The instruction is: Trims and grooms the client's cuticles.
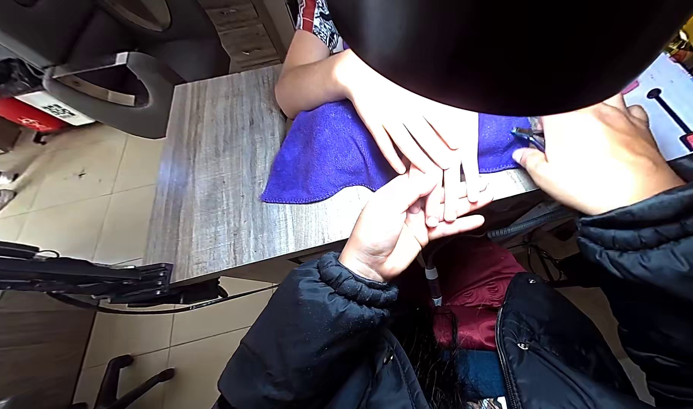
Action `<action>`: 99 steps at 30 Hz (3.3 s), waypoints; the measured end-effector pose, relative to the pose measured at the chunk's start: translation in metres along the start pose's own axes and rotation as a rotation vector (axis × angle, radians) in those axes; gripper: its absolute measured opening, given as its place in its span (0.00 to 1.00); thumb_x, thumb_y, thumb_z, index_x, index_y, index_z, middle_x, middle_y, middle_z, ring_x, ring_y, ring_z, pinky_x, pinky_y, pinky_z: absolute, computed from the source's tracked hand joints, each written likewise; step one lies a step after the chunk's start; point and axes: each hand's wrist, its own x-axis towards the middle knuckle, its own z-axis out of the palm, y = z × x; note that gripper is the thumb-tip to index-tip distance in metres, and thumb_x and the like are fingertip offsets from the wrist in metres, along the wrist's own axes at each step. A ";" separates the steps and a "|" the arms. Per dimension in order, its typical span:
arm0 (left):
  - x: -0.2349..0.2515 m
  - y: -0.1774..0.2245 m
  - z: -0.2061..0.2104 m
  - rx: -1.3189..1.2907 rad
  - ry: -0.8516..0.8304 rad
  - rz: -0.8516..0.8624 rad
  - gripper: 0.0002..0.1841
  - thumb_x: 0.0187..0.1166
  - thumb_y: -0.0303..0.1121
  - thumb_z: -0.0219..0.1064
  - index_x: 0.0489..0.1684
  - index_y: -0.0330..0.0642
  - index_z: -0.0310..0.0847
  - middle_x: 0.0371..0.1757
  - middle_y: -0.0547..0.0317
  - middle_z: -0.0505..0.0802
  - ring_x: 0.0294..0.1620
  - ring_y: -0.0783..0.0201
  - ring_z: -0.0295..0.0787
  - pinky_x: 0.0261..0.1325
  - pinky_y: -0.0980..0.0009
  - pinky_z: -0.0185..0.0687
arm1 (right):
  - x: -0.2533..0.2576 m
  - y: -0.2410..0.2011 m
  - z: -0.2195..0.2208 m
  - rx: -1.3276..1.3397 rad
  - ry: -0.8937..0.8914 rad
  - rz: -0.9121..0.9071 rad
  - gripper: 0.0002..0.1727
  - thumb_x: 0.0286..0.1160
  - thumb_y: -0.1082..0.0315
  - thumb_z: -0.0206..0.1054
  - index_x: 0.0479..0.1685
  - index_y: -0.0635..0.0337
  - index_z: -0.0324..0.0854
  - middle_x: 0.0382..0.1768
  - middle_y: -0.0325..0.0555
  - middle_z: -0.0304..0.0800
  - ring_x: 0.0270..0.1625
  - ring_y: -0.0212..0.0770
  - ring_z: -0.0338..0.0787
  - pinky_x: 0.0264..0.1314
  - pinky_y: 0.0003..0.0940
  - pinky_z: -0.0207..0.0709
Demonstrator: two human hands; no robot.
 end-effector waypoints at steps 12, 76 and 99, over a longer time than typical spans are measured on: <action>-0.010 0.003 -0.017 -0.120 -0.138 0.014 0.33 0.92 0.47 0.24 0.71 0.33 0.69 0.68 0.38 0.82 0.77 0.42 0.77 0.80 0.42 0.71 | -0.049 0.016 0.019 0.447 0.135 -0.259 0.14 0.81 0.53 0.61 0.45 0.53 0.84 0.36 0.36 0.83 0.34 0.27 0.78 0.36 0.28 0.69; -0.010 0.017 -0.015 0.431 0.078 0.108 0.21 0.95 0.32 0.47 0.30 0.39 0.81 0.25 0.61 0.86 0.28 0.73 0.85 0.36 0.78 0.86 | -0.066 -0.078 0.057 2.075 -0.602 -0.147 0.20 0.94 0.66 0.45 0.50 0.64 0.85 0.27 0.42 0.88 0.25 0.31 0.90 0.29 0.24 0.88; -0.009 0.016 -0.016 0.462 0.079 0.142 0.19 0.94 0.31 0.49 0.31 0.38 0.82 0.25 0.60 0.87 0.29 0.72 0.86 0.38 0.77 0.86 | -0.064 -0.079 0.055 2.093 -0.632 -0.102 0.19 0.93 0.66 0.46 0.49 0.64 0.84 0.24 0.39 0.83 0.22 0.28 0.86 0.27 0.22 0.85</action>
